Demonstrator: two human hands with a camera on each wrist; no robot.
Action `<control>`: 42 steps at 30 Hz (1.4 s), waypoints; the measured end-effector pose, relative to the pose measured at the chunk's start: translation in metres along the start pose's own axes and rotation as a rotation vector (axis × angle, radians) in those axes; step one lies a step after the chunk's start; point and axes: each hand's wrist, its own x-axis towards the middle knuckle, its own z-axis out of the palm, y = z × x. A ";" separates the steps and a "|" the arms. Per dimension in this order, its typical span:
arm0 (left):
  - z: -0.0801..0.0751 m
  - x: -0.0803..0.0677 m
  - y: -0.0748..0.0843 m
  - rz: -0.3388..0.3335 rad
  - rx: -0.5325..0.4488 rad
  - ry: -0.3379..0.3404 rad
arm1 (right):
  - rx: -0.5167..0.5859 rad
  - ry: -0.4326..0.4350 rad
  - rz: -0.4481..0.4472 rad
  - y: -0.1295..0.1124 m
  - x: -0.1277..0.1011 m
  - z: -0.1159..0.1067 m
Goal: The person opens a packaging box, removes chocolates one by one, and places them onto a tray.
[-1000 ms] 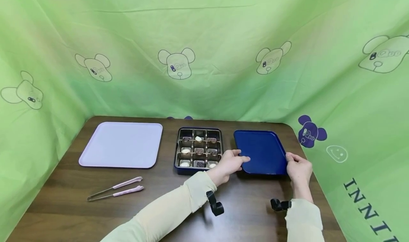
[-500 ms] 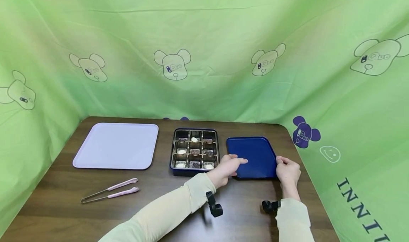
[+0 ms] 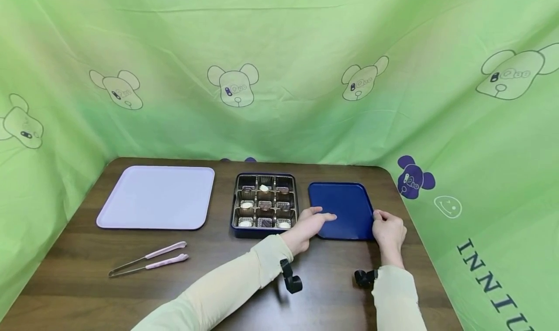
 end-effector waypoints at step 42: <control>-0.326 -0.091 0.029 0.773 0.914 0.243 | 0.536 -0.004 -0.524 -0.145 -0.090 0.048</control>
